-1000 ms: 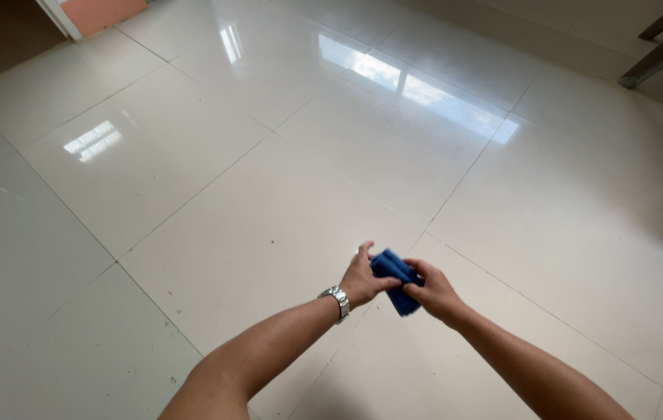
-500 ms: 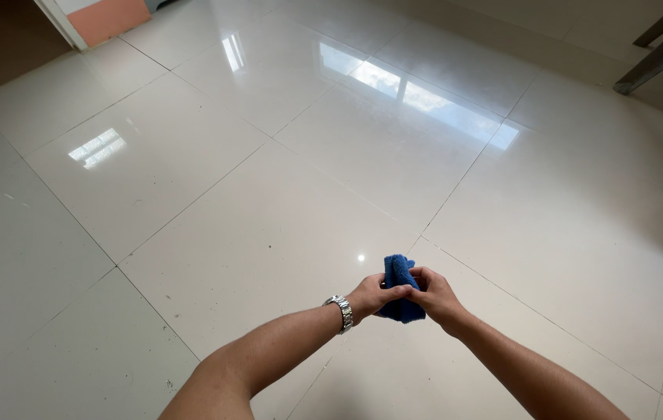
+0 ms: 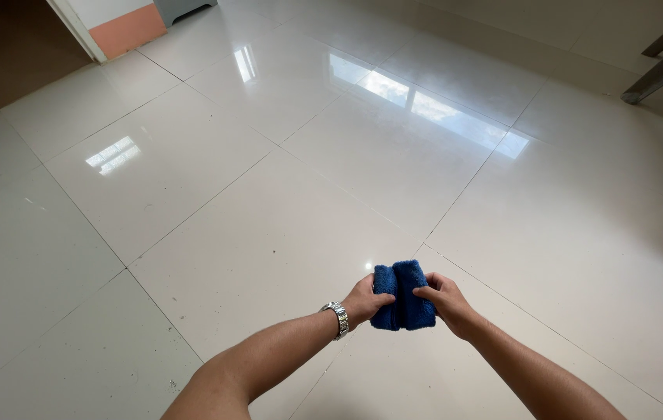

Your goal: Scrubbing and wiping floor tiles with a blue cloth to remove dirt and marks.

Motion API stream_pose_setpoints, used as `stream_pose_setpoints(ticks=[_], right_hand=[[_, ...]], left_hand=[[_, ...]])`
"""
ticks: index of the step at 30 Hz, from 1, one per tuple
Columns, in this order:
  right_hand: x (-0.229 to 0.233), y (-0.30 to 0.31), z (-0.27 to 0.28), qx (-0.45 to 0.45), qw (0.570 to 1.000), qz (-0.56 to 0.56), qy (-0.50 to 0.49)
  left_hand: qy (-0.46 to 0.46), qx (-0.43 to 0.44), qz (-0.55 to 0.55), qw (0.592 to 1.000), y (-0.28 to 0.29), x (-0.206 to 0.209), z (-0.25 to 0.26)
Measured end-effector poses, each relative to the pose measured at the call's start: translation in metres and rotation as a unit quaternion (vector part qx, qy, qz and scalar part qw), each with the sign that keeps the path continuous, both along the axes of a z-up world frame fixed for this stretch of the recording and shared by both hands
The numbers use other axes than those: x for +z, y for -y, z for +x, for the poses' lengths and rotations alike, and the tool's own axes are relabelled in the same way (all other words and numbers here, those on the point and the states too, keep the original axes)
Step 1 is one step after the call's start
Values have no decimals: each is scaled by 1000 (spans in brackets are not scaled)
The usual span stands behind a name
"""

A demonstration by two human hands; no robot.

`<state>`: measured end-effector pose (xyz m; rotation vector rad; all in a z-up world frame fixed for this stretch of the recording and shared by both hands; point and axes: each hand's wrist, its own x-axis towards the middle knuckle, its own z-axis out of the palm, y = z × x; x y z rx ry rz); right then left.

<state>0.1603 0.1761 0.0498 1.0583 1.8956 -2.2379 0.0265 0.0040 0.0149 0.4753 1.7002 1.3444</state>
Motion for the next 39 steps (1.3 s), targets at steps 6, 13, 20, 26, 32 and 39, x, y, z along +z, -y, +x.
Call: stream_pose_setpoints(ticks=[6,13,20,26,32,39], right_hand=[[16,9,2,4,999,36,35],[-9,7,0,25,987,108,115],[-4,22,-11,25,986,125,104],[26,38,-12,44,991,113,64],[7,15,-9,44,993,102,32],[-51,-43,2,-20,984,175,0]], left_hand=[[-53,-17,-55,997,-1,-1,2],[-66,-31,-75,995,11,12,3],[-81,-44,-97,991,15,15,3],[-106,-37,-99,989,8,0,7],[-136,-18,-109,984,-2,10,10],[-137,25,-84,987,-42,-34,18]])
